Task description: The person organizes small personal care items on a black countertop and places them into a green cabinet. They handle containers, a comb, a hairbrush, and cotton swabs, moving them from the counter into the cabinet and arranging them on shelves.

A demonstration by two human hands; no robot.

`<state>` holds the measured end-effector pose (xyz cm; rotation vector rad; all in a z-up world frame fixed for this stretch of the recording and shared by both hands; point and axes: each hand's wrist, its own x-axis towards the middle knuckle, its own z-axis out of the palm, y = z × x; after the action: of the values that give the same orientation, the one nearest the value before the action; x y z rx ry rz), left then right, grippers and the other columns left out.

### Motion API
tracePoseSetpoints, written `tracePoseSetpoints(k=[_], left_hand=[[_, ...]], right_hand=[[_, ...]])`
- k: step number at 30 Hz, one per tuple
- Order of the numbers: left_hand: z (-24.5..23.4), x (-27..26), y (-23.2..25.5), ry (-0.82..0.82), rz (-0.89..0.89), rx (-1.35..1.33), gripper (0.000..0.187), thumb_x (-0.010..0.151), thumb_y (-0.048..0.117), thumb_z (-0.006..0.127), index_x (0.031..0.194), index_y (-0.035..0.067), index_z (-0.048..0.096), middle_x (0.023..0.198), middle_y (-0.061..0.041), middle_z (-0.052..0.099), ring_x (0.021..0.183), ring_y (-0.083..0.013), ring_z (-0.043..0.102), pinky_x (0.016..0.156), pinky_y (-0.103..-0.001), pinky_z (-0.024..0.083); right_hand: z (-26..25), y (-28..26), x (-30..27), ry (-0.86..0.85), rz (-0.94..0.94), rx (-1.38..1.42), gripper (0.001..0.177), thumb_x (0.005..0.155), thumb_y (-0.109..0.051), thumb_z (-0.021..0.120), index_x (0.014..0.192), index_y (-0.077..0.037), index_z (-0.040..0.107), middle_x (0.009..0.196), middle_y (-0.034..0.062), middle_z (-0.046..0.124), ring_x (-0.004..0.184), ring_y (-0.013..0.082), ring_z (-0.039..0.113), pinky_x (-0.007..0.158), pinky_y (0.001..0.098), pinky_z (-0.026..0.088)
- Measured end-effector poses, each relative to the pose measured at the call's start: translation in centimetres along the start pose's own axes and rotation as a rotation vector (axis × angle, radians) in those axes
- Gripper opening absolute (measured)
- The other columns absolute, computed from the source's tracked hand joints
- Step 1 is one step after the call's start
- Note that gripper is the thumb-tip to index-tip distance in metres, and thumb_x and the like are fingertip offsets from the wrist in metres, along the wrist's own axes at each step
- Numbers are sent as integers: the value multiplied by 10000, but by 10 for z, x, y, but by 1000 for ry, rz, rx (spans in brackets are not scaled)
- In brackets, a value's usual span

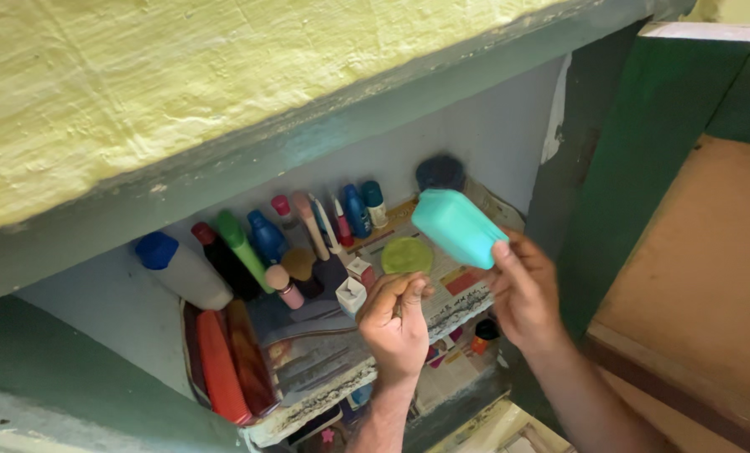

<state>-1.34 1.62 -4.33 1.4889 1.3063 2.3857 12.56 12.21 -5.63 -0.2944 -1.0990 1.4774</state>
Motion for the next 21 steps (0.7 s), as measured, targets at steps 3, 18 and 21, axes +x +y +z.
tracePoseSetpoints(k=[3, 18, 21], left_hand=[[3, 6, -2, 24, 113, 56, 84, 897, 32, 771, 895, -29, 712, 889, -89, 745, 796, -156, 724, 686, -279, 590], [21, 17, -31, -251, -389, -499, 953, 738, 261, 892, 1497, 176, 322, 1385, -95, 561, 1238, -234, 595, 972, -396, 594], [16, 22, -28, -303, -505, -827, 1087, 722, 259, 948, 1573, 105, 289, 1378, -123, 565, 1285, -271, 571, 1060, -412, 545]], right_hand=[[-6, 0, -1, 44, -528, -490, 457, 949, -66, 777, 1370, 5, 616, 1309, 192, 641, 1191, 235, 645, 1035, 374, 550], [-16, 16, 7, -75, -661, -395, 764, 854, 42, 808, 1515, -61, 438, 1400, 162, 598, 1347, 255, 596, 1118, 415, 548], [-12, 13, 0, -184, -589, -505, 591, 810, -18, 845, 1349, -58, 604, 1368, 165, 632, 1305, 270, 620, 1075, 404, 541]])
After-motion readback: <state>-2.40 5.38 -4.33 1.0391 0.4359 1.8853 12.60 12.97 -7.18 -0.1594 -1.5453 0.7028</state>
